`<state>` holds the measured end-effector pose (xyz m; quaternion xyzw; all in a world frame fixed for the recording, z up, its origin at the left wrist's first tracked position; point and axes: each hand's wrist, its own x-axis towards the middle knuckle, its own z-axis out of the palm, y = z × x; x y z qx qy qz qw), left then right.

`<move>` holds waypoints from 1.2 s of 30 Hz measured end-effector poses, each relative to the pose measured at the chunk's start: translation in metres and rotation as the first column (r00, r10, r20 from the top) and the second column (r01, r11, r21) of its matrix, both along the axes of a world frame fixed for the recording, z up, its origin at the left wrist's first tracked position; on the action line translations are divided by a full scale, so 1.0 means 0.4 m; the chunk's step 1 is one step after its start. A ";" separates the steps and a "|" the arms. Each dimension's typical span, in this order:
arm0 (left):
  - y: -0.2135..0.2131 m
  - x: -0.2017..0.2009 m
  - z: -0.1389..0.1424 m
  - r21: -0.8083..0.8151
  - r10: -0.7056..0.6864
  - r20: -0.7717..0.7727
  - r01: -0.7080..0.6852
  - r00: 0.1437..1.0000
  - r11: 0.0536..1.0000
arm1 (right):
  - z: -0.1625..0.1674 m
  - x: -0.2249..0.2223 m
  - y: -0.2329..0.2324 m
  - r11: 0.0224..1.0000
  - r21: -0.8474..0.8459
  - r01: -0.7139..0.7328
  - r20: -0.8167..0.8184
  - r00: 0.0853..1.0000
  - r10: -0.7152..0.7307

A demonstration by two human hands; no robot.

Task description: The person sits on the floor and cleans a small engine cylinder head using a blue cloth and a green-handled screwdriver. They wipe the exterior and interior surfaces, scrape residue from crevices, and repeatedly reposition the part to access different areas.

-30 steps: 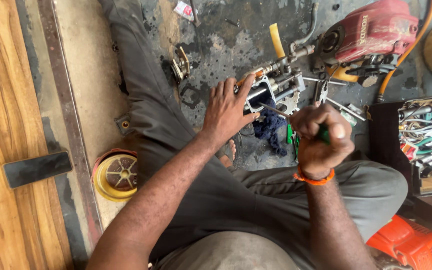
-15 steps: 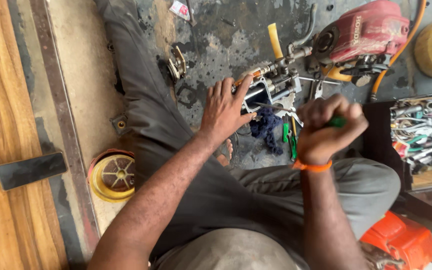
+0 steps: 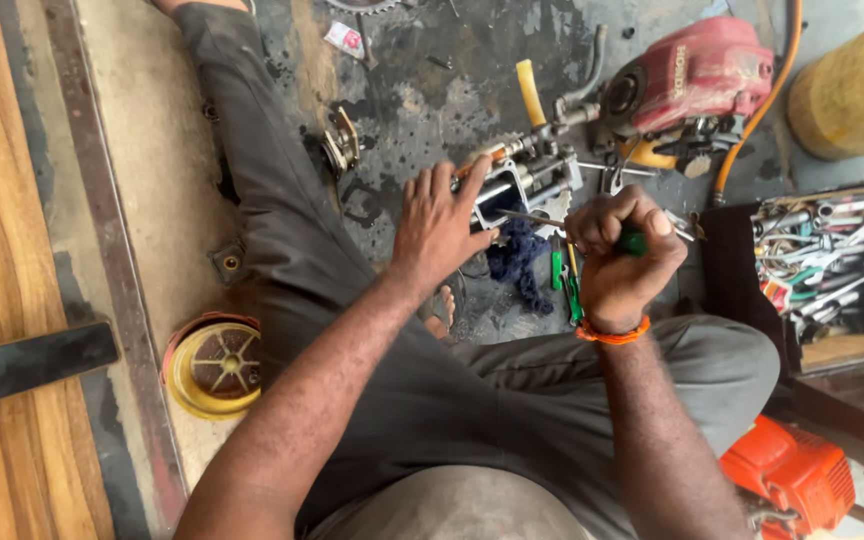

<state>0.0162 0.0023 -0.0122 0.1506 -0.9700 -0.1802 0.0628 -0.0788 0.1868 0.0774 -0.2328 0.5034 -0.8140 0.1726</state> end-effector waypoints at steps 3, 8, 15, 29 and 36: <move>-0.007 -0.007 -0.012 -0.020 0.009 0.033 -0.008 0.999 1.000 | 0.005 0.013 -0.030 0.997 0.056 -0.043 -0.239 0.969 0.055; -0.005 -0.011 -0.022 0.036 0.047 0.002 -0.047 0.999 0.998 | -0.020 0.066 -0.042 0.988 0.152 0.010 -0.295 0.955 0.036; 0.013 0.008 0.006 0.020 0.032 -0.042 -0.032 0.999 0.999 | -0.030 -0.041 0.016 0.964 -0.109 0.242 0.411 0.894 -0.178; -0.005 -0.001 -0.002 0.100 0.076 0.033 -0.079 0.997 0.992 | 0.029 0.028 -0.033 0.989 0.149 0.003 -0.298 0.954 0.042; -0.017 -0.013 -0.009 0.134 0.095 0.024 -0.098 0.995 0.986 | -0.010 0.048 -0.089 0.992 0.091 0.087 -0.288 0.956 -0.057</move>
